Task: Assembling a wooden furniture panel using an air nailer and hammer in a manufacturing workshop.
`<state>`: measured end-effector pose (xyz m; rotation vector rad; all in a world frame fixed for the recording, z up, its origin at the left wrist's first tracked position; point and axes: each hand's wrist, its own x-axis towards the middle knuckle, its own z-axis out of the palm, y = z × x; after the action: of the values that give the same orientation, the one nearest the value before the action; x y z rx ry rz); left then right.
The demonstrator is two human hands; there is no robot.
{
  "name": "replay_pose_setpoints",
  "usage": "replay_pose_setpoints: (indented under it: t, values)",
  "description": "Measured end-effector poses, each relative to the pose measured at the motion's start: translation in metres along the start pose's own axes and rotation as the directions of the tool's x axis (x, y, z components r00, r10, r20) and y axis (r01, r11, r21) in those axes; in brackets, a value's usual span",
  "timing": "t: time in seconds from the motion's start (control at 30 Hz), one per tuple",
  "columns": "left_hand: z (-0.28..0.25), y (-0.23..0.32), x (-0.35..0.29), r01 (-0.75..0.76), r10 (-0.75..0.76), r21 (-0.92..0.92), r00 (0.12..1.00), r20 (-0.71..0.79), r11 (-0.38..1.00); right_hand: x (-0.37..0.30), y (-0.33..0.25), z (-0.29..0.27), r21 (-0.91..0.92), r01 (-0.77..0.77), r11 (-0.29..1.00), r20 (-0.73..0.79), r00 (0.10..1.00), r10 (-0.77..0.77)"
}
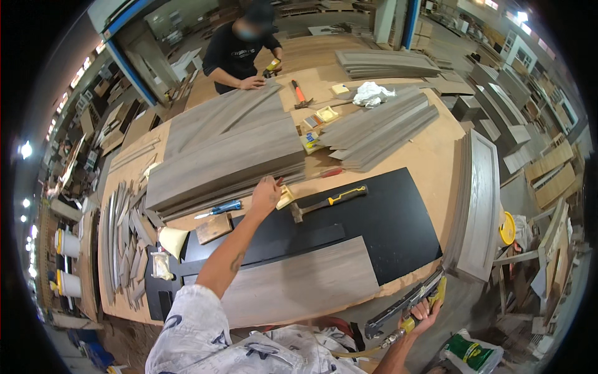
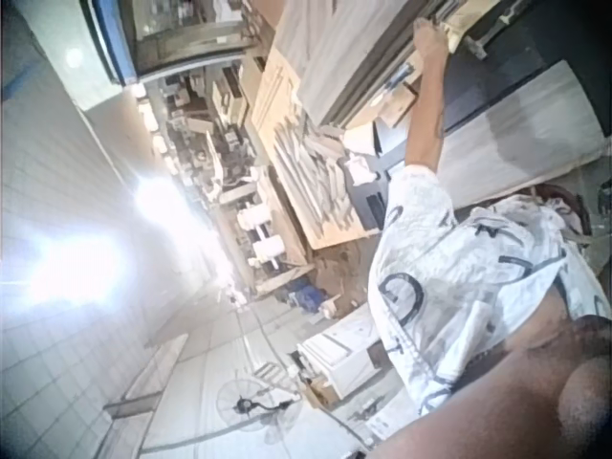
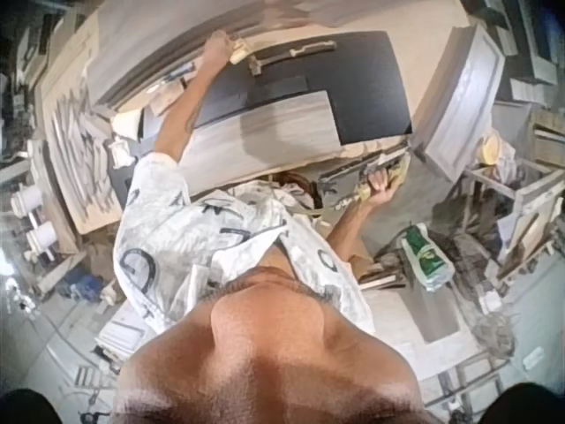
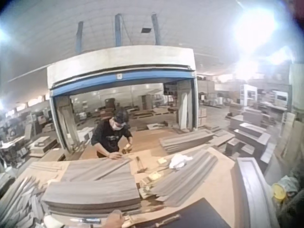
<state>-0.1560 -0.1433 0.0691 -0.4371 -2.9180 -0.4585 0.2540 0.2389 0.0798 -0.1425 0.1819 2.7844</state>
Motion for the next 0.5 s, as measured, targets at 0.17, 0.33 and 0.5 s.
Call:
replay_pose_setpoints:
  t: [0.17, 0.33, 0.5]
  values:
    - [-0.101, 0.108, -0.039, 0.413, -0.093, -0.899, 0.91, 0.403, 0.146, 0.015, 0.02, 0.036, 0.069, -0.1, 0.993, 0.106, 0.99, 0.092]
    - [-0.202, 0.206, -0.09, 0.243, 0.02, -0.948, 0.967, 0.252, 0.206, 0.046, 0.081, 0.08, -0.026, -0.207, 0.978, 0.144, 0.967, 0.208]
    - [-0.251, 0.246, -0.126, 0.242, 0.102, -0.941, 0.957, 0.271, 0.236, 0.05, 0.124, 0.119, -0.038, -0.348, 0.937, 0.333, 0.88, 0.34]
